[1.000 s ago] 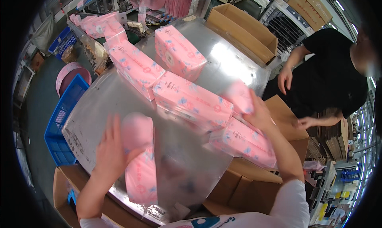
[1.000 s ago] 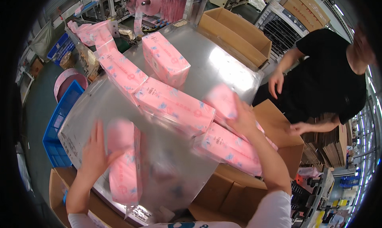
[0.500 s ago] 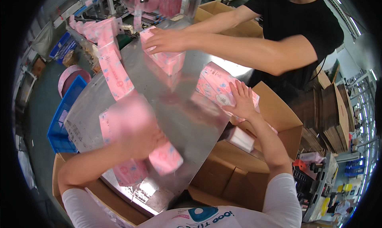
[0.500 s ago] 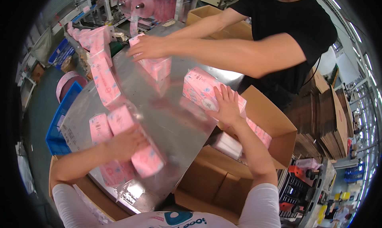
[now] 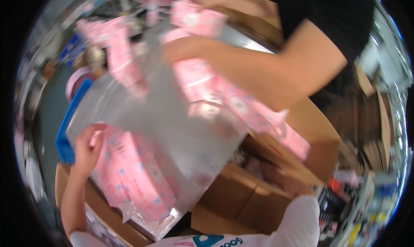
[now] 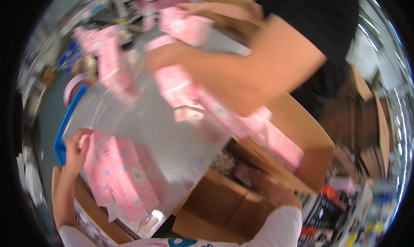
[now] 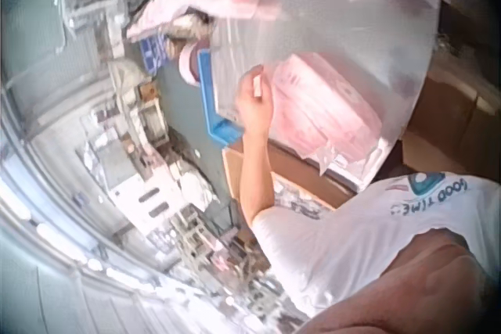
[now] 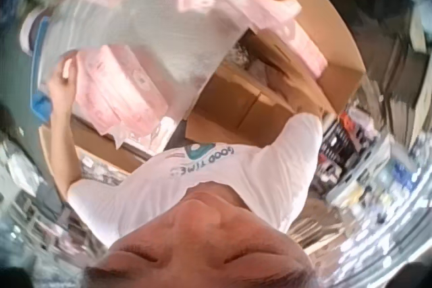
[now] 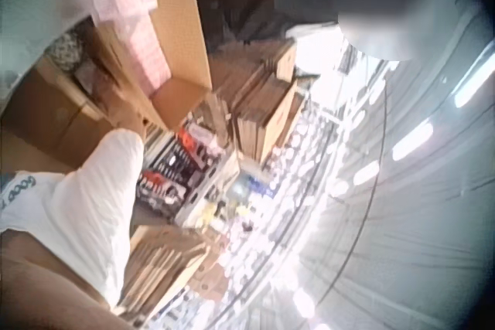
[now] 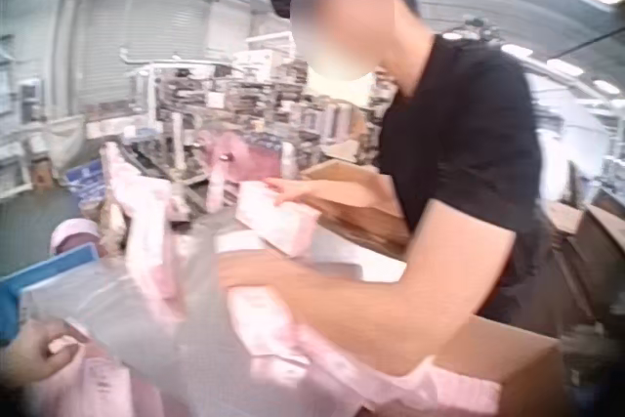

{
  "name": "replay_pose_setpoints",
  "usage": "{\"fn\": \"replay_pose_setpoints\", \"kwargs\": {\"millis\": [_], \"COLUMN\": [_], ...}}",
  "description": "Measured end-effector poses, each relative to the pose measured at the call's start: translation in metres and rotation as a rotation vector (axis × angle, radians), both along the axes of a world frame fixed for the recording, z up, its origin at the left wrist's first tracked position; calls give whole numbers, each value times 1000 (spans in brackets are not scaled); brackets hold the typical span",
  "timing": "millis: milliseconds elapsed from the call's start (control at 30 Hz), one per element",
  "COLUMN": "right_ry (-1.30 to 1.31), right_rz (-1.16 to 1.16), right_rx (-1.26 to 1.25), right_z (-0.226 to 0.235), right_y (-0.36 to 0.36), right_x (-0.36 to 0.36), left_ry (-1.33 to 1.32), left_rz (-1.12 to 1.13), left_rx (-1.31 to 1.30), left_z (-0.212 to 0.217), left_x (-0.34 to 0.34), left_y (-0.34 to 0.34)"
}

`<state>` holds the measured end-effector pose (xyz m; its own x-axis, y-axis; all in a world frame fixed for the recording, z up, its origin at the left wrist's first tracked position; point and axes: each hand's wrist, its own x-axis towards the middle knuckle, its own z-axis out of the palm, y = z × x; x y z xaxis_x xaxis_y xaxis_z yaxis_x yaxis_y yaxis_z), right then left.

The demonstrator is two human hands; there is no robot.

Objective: The person organizes pink tissue boxes on a metal table and packs them into cardboard boxes before feeding the boxes into a sealing machine.

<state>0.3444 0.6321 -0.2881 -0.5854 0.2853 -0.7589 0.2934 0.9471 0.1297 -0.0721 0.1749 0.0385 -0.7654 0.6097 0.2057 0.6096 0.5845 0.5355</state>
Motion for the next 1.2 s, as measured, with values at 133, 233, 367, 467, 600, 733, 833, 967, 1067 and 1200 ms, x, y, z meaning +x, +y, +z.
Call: {"fn": "replay_pose_setpoints", "kwargs": {"millis": [133,233,367,467,600,733,833,967,1067,1200], "right_ry": [226,208,212,652,1331,1264,1319,860,722,637], "right_rz": [-88,-159,-202,-82,-474,182,83,-502,-588,-292], "right_rx": [176,129,-11,-18,-659,-227,72,197,96,-67], "right_z": [-30,4,197,351,369,320,287,278,275,293], "right_y": [-2,-6,-17,-34,-89,-136,-78,-1,-13,-170], "right_x": [40,35,-36,-52,-66,-126,-172,-246,-271,-236], "left_ry": [-29,75,161,217,-398,-480,-262,149,299,290], "left_rz": [-64,-349,-563,-540,-424,-445,-252,-507,-539,-484], "left_rx": [-56,-189,-391,-352,95,514,330,-209,-234,-256], "left_z": [9,3,-18,-43,-19,2,-19,-57,-63,-61], "left_x": [35,58,78,82,87,87,82,84,92,88], "left_y": [11,26,41,32,34,49,34,62,58,24]}}
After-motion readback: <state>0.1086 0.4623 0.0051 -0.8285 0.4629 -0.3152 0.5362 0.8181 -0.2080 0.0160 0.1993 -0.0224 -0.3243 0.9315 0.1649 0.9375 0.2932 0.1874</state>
